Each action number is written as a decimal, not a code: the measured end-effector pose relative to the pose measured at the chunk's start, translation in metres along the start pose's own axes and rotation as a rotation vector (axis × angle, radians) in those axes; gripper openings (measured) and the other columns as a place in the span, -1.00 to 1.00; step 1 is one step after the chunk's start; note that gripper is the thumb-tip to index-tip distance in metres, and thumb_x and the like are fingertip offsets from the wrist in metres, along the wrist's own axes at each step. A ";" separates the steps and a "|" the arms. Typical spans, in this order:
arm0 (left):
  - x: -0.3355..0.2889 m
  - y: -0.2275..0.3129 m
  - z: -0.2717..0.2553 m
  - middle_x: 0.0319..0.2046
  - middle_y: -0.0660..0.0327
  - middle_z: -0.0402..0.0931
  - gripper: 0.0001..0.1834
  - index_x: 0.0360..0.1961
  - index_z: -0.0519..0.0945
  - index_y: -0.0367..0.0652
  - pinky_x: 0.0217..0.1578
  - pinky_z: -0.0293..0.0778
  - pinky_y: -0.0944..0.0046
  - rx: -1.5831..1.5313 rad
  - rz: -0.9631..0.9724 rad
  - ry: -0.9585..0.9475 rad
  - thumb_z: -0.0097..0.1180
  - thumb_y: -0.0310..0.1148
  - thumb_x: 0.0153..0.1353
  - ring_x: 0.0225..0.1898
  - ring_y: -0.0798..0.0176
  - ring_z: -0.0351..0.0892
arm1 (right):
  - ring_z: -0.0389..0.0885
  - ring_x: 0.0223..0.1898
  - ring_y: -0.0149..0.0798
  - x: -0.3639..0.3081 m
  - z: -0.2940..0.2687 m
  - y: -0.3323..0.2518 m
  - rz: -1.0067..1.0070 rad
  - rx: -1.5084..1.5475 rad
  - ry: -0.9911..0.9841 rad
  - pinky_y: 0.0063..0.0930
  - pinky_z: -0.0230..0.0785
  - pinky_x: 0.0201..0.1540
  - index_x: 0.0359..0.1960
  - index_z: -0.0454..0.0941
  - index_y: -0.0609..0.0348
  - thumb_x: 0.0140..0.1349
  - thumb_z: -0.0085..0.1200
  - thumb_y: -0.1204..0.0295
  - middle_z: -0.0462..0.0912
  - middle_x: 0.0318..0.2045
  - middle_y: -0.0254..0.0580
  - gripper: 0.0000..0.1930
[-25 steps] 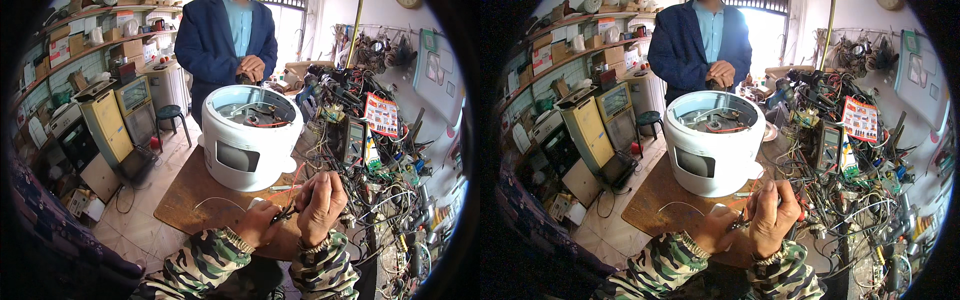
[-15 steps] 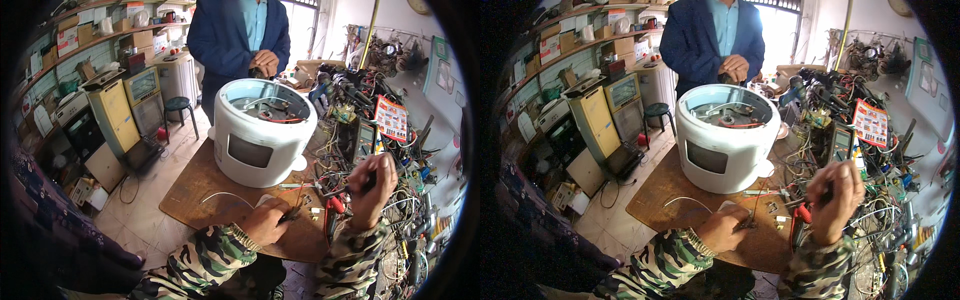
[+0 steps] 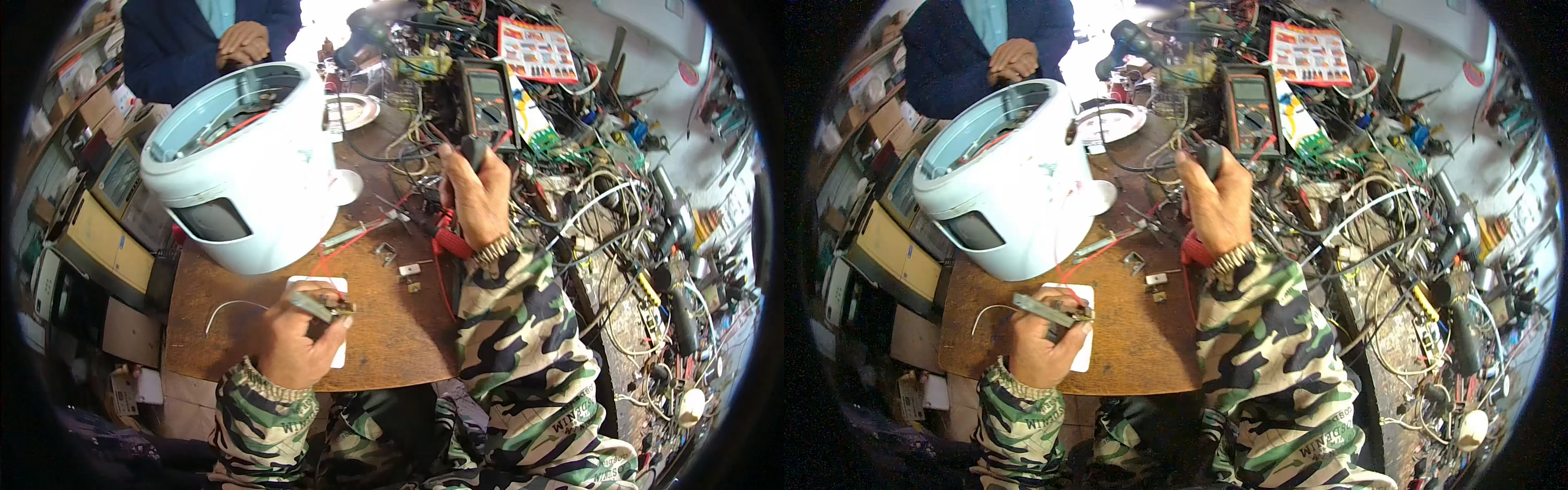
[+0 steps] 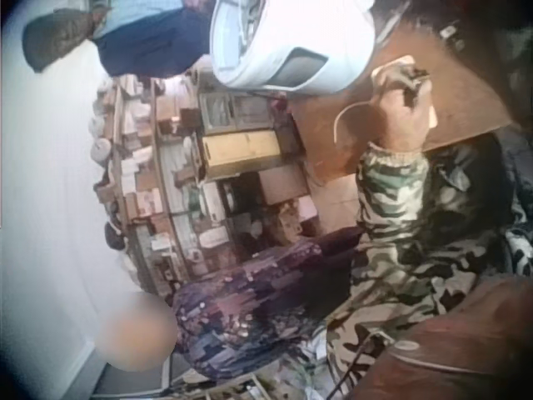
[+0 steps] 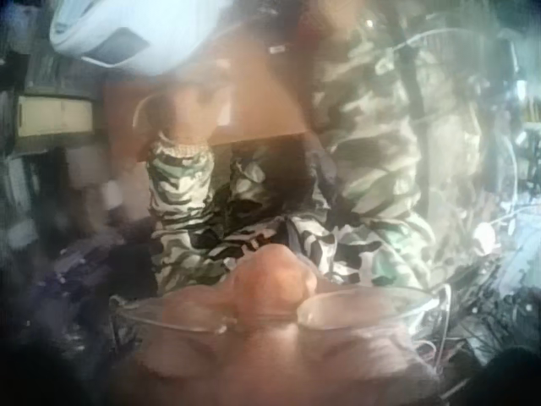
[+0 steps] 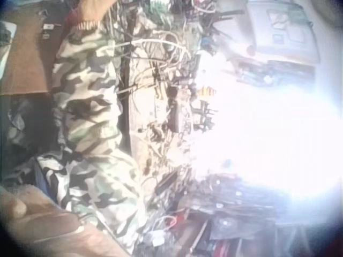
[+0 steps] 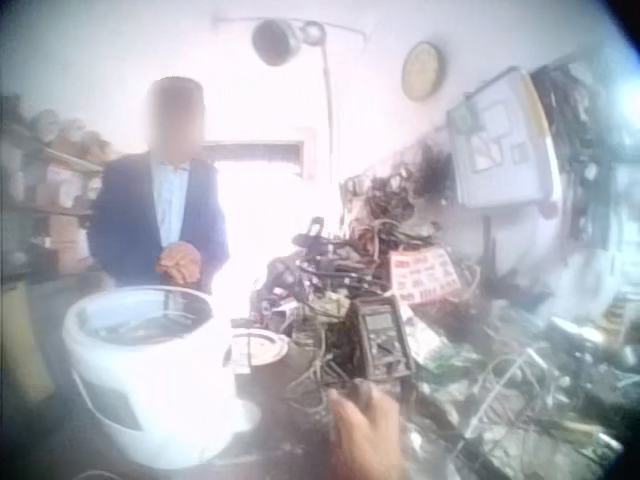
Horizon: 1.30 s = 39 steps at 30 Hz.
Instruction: The person solders wires to a small electronic component using a soldering iron and solder wire. They repeatedly heat the connection points and apply solder to secure the wires in place.
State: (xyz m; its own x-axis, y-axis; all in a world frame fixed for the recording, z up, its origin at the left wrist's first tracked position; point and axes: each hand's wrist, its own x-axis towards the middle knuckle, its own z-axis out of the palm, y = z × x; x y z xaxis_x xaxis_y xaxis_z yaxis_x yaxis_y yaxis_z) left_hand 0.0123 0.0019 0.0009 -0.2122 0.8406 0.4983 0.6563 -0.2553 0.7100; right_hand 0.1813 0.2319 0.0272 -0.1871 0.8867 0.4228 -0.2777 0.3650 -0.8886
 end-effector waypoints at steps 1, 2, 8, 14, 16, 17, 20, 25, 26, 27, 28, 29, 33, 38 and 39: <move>-0.001 -0.003 -0.001 -0.25 0.09 0.61 -0.79 -0.25 0.62 -0.34 -0.23 0.57 0.19 -0.003 0.009 -0.018 0.31 -0.58 0.05 -0.24 0.21 0.65 | 0.40 -0.69 -0.56 0.001 0.000 0.000 0.023 0.036 -0.006 -0.60 0.21 -0.66 -0.34 0.52 0.15 0.38 0.24 0.35 0.47 -0.64 -0.49 -0.80; -0.002 -0.004 -0.001 -0.24 0.10 0.60 -0.79 -0.26 0.61 -0.35 -0.22 0.56 0.20 0.011 -0.002 -0.015 0.31 -0.59 0.05 -0.24 0.22 0.64 | 0.41 -0.70 -0.55 0.002 0.000 0.001 0.031 0.060 -0.015 -0.60 0.22 -0.66 -0.32 0.52 0.16 0.38 0.24 0.35 0.47 -0.64 -0.49 -0.80; -0.006 -0.001 -0.004 -0.04 0.16 0.47 -0.71 -0.13 0.53 -0.36 0.01 0.49 0.28 -0.127 -0.178 -0.093 0.19 -0.74 0.09 -0.03 0.32 0.53 | 0.50 -0.50 -0.45 0.012 -0.002 0.021 -0.054 -0.011 0.058 -0.43 0.40 -0.42 -0.32 0.58 0.26 0.29 0.25 0.36 0.57 -0.56 -0.34 -0.80; -0.008 -0.005 -0.001 -0.15 0.15 0.51 -0.78 -0.21 0.58 -0.36 -0.14 0.49 0.31 -0.056 -0.140 -0.034 0.24 -0.65 0.08 -0.17 0.31 0.54 | 0.44 -0.49 -0.50 0.003 0.008 0.016 -0.185 -0.109 0.047 -0.48 0.39 -0.41 -0.30 0.56 0.31 0.28 0.24 0.41 0.54 -0.55 -0.42 -0.81; -0.010 0.000 -0.001 -0.14 0.13 0.51 -0.76 -0.19 0.58 -0.37 -0.14 0.49 0.31 -0.118 -0.212 -0.015 0.24 -0.65 0.07 -0.18 0.31 0.54 | 0.46 -0.48 -0.49 0.000 0.007 0.017 -0.162 -0.216 0.017 -0.46 0.40 -0.41 -0.27 0.56 0.33 0.27 0.24 0.43 0.56 -0.54 -0.40 -0.82; -0.011 -0.002 0.000 -0.14 0.13 0.51 -0.76 -0.18 0.59 -0.37 -0.15 0.50 0.31 -0.085 -0.166 -0.020 0.25 -0.65 0.07 -0.18 0.31 0.54 | 0.47 -0.47 -0.48 -0.001 0.008 0.018 -0.151 -0.268 0.000 -0.45 0.40 -0.40 -0.25 0.56 0.33 0.27 0.23 0.43 0.57 -0.53 -0.39 -0.81; -0.009 -0.008 -0.003 -0.14 0.12 0.52 -0.74 -0.17 0.59 -0.36 -0.20 0.52 0.31 0.012 -0.050 -0.039 0.25 -0.65 0.06 -0.19 0.31 0.56 | 0.69 -0.30 0.27 0.005 0.008 0.027 -0.133 -0.181 -0.020 -0.04 0.51 -0.23 -0.19 0.57 0.29 0.19 0.24 0.36 0.67 -0.41 0.21 -0.74; -0.001 0.007 -0.003 -0.11 0.15 0.51 -0.74 -0.15 0.60 -0.36 -0.03 0.47 0.27 -0.050 -0.137 -0.111 0.23 -0.68 0.09 -0.06 0.27 0.54 | 0.57 -0.47 -0.31 0.007 -0.001 0.020 -0.015 -0.172 0.009 -0.33 0.45 -0.34 -0.27 0.58 0.29 0.22 0.24 0.37 0.62 -0.53 -0.12 -0.78; -0.005 0.003 -0.003 -0.14 0.15 0.53 -0.77 -0.20 0.63 -0.37 -0.06 0.48 0.26 -0.004 -0.127 -0.078 0.24 -0.66 0.06 -0.09 0.27 0.56 | 0.53 -0.48 -0.37 0.005 0.003 0.022 -0.016 -0.174 -0.005 -0.36 0.43 -0.35 -0.28 0.58 0.29 0.23 0.24 0.38 0.61 -0.54 -0.16 -0.80; -0.010 0.002 -0.003 -0.17 0.16 0.54 -0.76 -0.20 0.64 -0.37 -0.12 0.50 0.27 -0.004 -0.161 -0.057 0.25 -0.67 0.06 -0.15 0.28 0.58 | 0.49 -0.48 -0.41 0.003 0.008 0.029 -0.004 -0.131 -0.034 -0.39 0.41 -0.37 -0.28 0.57 0.29 0.24 0.23 0.40 0.59 -0.54 -0.24 -0.81; -0.005 0.006 0.000 -0.20 0.13 0.58 -0.78 -0.21 0.61 -0.38 -0.16 0.55 0.27 -0.001 -0.123 -0.050 0.28 -0.66 0.08 -0.19 0.27 0.64 | 0.44 -0.48 -0.46 0.002 0.006 0.023 -0.010 -0.107 -0.033 -0.41 0.38 -0.39 -0.28 0.57 0.29 0.25 0.22 0.42 0.58 -0.54 -0.31 -0.83; -0.001 0.009 0.000 -0.24 0.10 0.63 -0.78 -0.22 0.59 -0.40 -0.19 0.61 0.28 0.003 -0.086 -0.042 0.31 -0.66 0.09 -0.22 0.27 0.71 | 0.40 -0.47 -0.51 0.002 0.002 0.017 0.012 -0.145 -0.041 -0.46 0.33 -0.41 -0.28 0.57 0.28 0.27 0.22 0.43 0.56 -0.53 -0.39 -0.85; -0.010 -0.008 -0.004 -0.15 0.06 0.66 -0.75 -0.22 0.66 -0.27 -0.18 0.64 0.17 0.084 0.025 0.006 0.41 -0.49 0.06 -0.20 0.09 0.73 | 0.39 -0.68 -0.53 -0.001 0.006 0.023 0.042 -0.064 -0.099 -0.59 0.18 -0.65 -0.28 0.51 0.18 0.36 0.21 0.39 0.47 -0.61 -0.45 -0.85; -0.004 0.000 -0.005 -0.16 0.06 0.62 -0.73 -0.12 0.65 -0.22 -0.15 0.61 0.09 0.048 -0.007 -0.058 0.36 -0.38 0.17 -0.17 -0.01 0.69 | 0.39 -0.67 -0.53 -0.003 -0.003 0.013 0.031 -0.088 -0.083 -0.61 0.19 -0.64 -0.25 0.55 0.20 0.37 0.20 0.37 0.49 -0.58 -0.43 -0.84; -0.006 -0.001 -0.005 -0.17 0.06 0.61 -0.72 -0.12 0.64 -0.23 -0.15 0.61 0.08 0.054 0.022 -0.055 0.36 -0.38 0.17 -0.17 -0.02 0.68 | 0.39 -0.67 -0.54 -0.004 -0.002 0.014 0.032 -0.091 -0.093 -0.61 0.19 -0.64 -0.24 0.56 0.21 0.37 0.21 0.37 0.50 -0.57 -0.42 -0.84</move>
State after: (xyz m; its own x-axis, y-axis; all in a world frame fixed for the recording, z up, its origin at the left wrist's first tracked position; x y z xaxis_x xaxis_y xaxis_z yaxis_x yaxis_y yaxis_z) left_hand 0.0092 -0.0047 -0.0005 -0.1583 0.8602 0.4847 0.6991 -0.2490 0.6702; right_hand 0.1800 0.2335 0.0131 -0.2825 0.8697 0.4048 -0.1847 0.3648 -0.9126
